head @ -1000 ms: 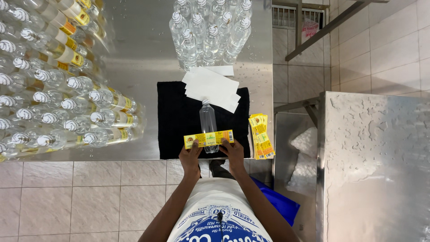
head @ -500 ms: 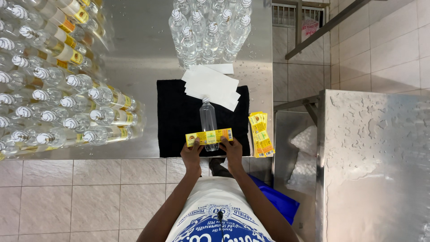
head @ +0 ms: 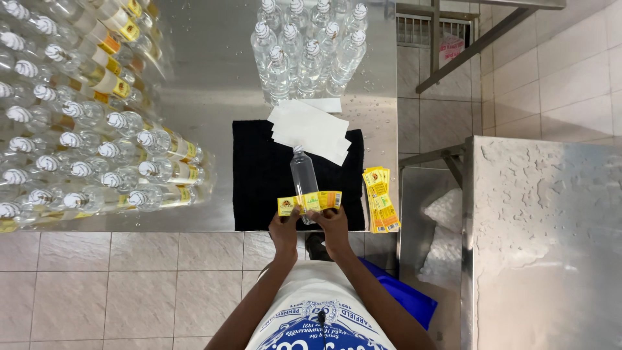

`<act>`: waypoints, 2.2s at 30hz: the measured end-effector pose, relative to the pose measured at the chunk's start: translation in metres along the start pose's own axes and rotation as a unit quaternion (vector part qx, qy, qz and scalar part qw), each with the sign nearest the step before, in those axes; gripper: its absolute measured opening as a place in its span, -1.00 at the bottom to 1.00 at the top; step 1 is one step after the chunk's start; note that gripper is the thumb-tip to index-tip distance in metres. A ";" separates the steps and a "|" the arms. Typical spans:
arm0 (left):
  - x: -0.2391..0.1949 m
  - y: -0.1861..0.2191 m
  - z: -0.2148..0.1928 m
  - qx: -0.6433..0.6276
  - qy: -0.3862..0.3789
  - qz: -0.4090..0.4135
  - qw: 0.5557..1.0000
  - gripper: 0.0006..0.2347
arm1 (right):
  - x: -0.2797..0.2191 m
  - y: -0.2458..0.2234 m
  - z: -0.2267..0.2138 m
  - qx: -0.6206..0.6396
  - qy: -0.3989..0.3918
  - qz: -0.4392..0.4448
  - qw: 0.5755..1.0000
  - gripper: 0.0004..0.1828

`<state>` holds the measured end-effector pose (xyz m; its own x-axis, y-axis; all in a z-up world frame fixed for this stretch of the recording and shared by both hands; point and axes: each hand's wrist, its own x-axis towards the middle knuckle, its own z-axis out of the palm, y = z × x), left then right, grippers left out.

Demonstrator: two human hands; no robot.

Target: The person repeatedly picks up clear plastic bottles from a stainless steel table, applies yellow labels to them by hand, and places the labeled bottles back on the table. The person also handles white paper sheets and stacks of labels during the process.

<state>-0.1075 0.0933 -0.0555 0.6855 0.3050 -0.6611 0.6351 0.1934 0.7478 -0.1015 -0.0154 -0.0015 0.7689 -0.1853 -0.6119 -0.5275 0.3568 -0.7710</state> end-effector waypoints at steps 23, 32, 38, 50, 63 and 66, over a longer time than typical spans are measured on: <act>-0.017 0.073 -0.013 -0.268 -0.165 0.077 0.946 -0.41 | -0.016 -0.006 0.007 -0.220 -0.046 -0.342 0.913 0.32; -0.032 0.094 -0.025 -0.293 -0.232 0.109 0.921 -0.29 | -0.022 -0.026 0.027 -0.460 -0.139 -0.567 0.669 -0.16; -0.015 0.077 -0.057 -0.286 -0.171 0.106 0.937 -0.33 | 0.009 -0.041 0.032 -0.398 -0.304 -0.380 0.778 0.05; 0.040 0.041 -0.161 -0.098 0.168 0.226 0.954 -0.33 | 0.344 -0.157 0.018 -0.280 0.075 -0.420 0.860 0.10; 0.063 0.090 -0.149 -0.071 0.257 0.216 0.939 -0.28 | 0.207 -0.183 0.016 -0.315 0.080 -0.396 0.859 0.07; 0.095 0.061 -0.124 -0.078 0.279 0.264 0.920 -0.09 | 0.153 -0.170 0.001 -0.315 0.062 -0.370 0.872 -0.10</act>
<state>-0.0477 0.2494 -0.0656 0.5663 0.8179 -0.1014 0.1777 -0.0010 0.9841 0.1058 -0.1037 0.0363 0.9584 -0.2635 0.1094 -0.0283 -0.4693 -0.8826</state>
